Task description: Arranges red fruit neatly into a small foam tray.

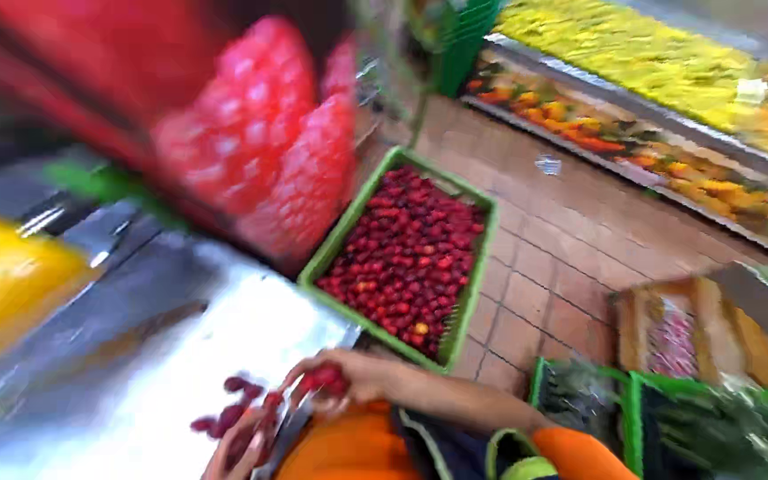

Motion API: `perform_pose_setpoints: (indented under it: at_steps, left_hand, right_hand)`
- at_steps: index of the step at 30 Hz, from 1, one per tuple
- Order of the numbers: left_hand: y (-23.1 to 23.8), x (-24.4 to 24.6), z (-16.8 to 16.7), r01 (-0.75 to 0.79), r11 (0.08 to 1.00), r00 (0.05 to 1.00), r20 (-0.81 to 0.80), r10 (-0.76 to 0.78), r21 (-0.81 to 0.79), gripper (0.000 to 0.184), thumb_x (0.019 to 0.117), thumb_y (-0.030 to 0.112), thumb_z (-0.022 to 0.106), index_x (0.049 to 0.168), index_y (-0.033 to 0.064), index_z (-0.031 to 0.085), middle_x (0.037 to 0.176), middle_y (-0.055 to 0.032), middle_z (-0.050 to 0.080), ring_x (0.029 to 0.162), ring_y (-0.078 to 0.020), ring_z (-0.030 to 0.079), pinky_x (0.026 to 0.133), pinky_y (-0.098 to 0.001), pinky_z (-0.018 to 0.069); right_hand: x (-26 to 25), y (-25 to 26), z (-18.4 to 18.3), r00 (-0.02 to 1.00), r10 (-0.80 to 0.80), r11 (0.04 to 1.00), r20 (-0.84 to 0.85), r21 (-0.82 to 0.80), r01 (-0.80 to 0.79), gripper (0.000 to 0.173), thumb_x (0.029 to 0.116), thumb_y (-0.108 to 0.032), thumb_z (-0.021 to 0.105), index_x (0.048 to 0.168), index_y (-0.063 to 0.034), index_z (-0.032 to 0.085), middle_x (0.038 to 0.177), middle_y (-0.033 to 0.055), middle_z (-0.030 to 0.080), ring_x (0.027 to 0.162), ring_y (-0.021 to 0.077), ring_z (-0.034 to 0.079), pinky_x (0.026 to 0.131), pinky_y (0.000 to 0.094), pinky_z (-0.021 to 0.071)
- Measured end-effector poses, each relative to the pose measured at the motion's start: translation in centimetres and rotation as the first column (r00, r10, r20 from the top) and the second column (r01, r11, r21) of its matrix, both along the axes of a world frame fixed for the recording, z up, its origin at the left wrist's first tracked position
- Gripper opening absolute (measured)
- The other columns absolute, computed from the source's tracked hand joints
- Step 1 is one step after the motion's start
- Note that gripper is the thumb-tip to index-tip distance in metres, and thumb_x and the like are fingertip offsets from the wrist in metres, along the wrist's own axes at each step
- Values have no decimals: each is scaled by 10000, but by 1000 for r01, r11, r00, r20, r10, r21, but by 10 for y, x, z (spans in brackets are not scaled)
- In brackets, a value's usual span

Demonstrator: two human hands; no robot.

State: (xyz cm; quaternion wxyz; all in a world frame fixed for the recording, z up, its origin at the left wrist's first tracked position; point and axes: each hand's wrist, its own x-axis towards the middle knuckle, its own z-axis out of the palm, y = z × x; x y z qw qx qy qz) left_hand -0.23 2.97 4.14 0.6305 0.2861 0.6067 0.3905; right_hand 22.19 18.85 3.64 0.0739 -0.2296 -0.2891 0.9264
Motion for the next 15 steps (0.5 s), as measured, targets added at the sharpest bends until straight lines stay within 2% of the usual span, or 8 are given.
perform_pose_setpoints:
  at_steps: [2,5,6,9,11,12,13,15]
  left_hand:
    - [-13,-5,4,-170,981,968,-205,148,-95,490,978,245,671,1420,74,549,1279,-95,651,1002,-176,677,791,-380,593]
    - [-45,-23,-7,-383,908,893,-320,316,-172,436,962,207,717,1370,111,595,1191,-112,678,916,-214,686,728,-401,594]
    - [-56,-28,-10,-417,891,869,-366,333,-180,411,975,191,704,1368,131,599,1170,-105,680,883,-215,676,708,-402,582]
    - [-72,-37,-9,-422,896,792,-537,291,-136,389,1003,241,679,1377,160,604,1174,-88,694,846,-214,678,700,-442,579]
    - [-67,-45,-7,-399,914,732,-626,271,-70,392,1000,269,684,1364,136,618,1161,-95,700,906,-225,683,797,-486,579]
    - [-58,-51,-8,-377,925,705,-660,258,-42,387,993,273,693,1347,129,633,1159,-93,703,933,-225,687,843,-495,579]
    - [-47,-56,-10,-340,940,684,-690,235,-17,381,990,273,697,1334,119,643,1164,-100,700,949,-231,687,867,-502,574]
    - [-19,-67,-18,-238,971,654,-736,174,19,392,981,252,705,1333,90,647,1222,-146,684,1068,-290,686,963,-555,552]
  right_hand:
    - [-7,7,-12,994,48,997,100,-73,-40,510,1089,-416,251,1239,-130,646,965,36,737,537,26,516,462,177,401]
    - [-15,14,-34,971,166,984,171,39,-175,450,1081,-460,299,1240,-178,611,1053,30,715,618,39,559,503,184,424]
    - [-16,16,-39,960,209,967,185,106,-231,412,1072,-462,341,1218,-183,607,1033,21,694,619,36,546,507,182,421]
    - [-33,28,-39,884,280,866,374,300,-401,280,1072,-352,440,1138,-144,617,804,0,598,537,48,472,469,202,392]
    - [-60,33,-35,822,227,701,522,498,-510,211,1027,-325,615,1098,-128,645,750,16,577,525,90,468,473,259,407]
    - [-77,36,-32,808,177,581,561,603,-546,233,977,-325,703,1075,-116,669,777,42,609,577,133,523,518,321,455]
    - [-95,38,-30,812,134,452,567,695,-560,261,926,-330,766,1048,-114,685,833,59,645,669,170,591,593,382,509]
    - [-137,43,-31,848,107,240,519,814,-529,339,851,-346,819,1050,-98,701,982,102,657,901,248,639,787,489,546]
